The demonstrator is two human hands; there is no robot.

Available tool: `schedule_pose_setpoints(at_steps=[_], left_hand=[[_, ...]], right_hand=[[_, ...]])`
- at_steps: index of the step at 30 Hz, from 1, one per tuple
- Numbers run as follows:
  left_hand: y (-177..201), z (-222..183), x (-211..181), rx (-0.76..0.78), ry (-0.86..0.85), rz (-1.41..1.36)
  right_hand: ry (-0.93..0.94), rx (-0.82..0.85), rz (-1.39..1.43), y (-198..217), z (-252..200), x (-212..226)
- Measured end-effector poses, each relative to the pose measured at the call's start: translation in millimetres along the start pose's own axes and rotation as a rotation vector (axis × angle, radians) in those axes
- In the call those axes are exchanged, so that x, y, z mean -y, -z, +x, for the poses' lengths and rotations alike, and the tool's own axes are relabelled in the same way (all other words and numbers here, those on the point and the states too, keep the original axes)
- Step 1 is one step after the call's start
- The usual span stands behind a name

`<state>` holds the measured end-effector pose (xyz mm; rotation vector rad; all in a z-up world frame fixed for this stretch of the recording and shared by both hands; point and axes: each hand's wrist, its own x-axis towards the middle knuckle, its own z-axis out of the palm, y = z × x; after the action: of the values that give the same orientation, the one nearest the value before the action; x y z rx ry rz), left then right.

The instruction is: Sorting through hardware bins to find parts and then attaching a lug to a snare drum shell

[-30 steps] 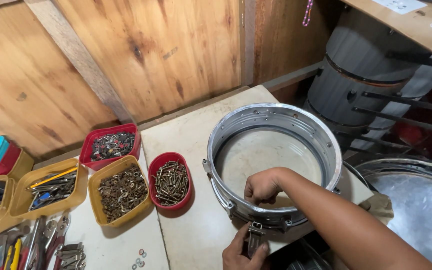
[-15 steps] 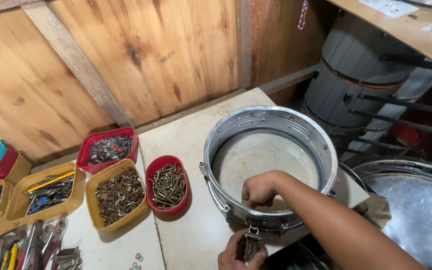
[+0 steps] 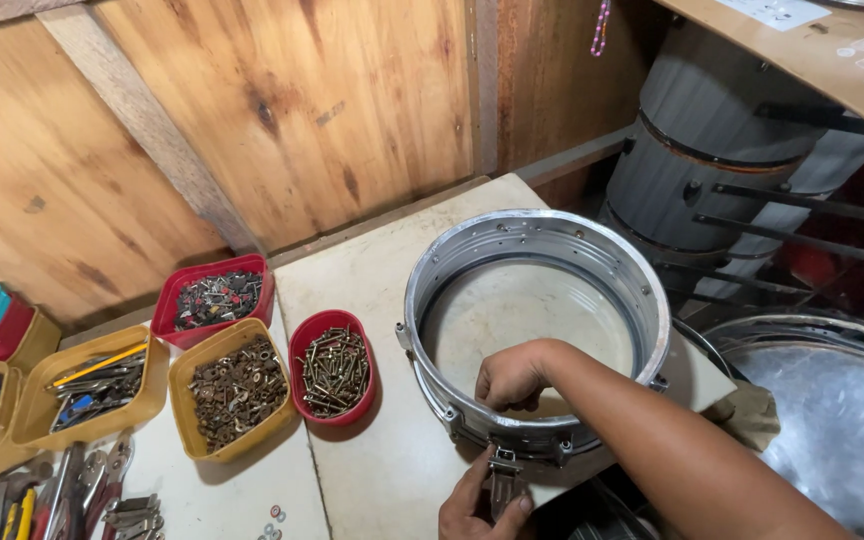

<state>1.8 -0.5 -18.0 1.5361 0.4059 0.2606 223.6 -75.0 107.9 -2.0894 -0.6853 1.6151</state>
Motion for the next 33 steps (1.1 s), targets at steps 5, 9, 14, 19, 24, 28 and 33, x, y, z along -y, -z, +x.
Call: schedule_pose_setpoints(at_steps=[5,9,14,19,24,28,33], left_hand=[[2.4,3.5,4.2,0.042,0.027,0.050],[3.7,10.3,18.6,0.067,-0.182,0.103],[5.7,9.6,13.5,0.112,-0.236,0.085],[5.9,9.9,18.0,0.112,-0.312,0.124],[5.4,10.6,21.8,0.100,-0.198,0.152],[4.6,10.6,21.8,0.112,-0.204,0.021],[6.7,7.2,11.5,0.110,-0.128,0.097]], right_hand=[[-0.002,-0.007,0.028,-0.1,2.5,0.0],[-0.034,-0.031,0.016,-3.1,-2.6,4.8],[-0.040,-0.057,0.034,-3.2,-7.4,8.1],[-0.056,-0.028,0.077,-2.0,-6.1,5.3],[-0.029,-0.010,0.163,2.8,-6.7,-1.5],[-0.055,-0.009,0.138,4.5,0.0,-6.5],[-0.063,-0.048,0.123,7.7,1.5,-10.7]])
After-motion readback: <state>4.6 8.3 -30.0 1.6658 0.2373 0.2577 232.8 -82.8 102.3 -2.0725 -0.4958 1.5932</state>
